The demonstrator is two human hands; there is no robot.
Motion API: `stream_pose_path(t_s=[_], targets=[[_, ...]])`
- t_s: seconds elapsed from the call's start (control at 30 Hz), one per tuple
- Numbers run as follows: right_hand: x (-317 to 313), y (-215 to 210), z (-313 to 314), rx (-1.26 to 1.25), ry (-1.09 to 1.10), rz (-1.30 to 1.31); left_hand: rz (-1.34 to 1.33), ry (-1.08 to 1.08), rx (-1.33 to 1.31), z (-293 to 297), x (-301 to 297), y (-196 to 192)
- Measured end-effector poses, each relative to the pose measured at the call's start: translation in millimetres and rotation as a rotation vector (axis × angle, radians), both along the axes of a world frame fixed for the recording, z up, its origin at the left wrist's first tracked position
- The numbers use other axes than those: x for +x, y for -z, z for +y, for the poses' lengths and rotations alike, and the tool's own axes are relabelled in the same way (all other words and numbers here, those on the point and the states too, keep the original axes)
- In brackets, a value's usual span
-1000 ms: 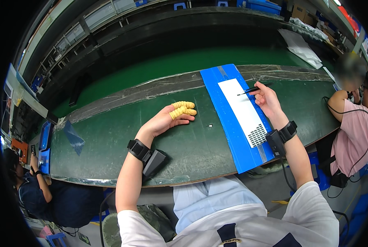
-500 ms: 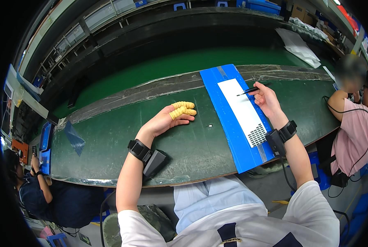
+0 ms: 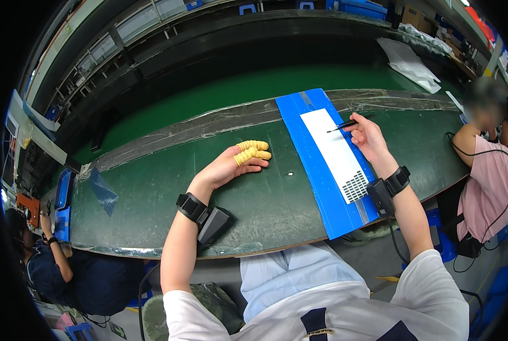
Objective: Assembling small components into a black plastic housing on an electronics production line.
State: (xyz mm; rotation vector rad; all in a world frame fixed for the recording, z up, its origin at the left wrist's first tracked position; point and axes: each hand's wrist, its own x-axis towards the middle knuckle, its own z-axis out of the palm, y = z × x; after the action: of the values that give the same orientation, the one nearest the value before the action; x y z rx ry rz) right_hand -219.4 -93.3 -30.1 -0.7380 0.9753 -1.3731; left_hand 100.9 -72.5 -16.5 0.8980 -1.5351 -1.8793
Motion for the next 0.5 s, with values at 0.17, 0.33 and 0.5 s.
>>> stream_pose_path(t_s=[0.17,0.33,0.5], targets=[[-0.2,0.1,0.3,-0.005,-0.004,0.005,-0.003,-0.006,-0.001,-0.2,-0.2,0.7],[0.8,-1.6,1.3,-0.010,-0.013,0.006,-0.003,-0.006,-0.004,0.9,0.2,-0.7],[0.8,-0.2,1.1,-0.006,-0.008,0.004,-0.011,0.000,-0.011,1.0,0.3,-0.1]])
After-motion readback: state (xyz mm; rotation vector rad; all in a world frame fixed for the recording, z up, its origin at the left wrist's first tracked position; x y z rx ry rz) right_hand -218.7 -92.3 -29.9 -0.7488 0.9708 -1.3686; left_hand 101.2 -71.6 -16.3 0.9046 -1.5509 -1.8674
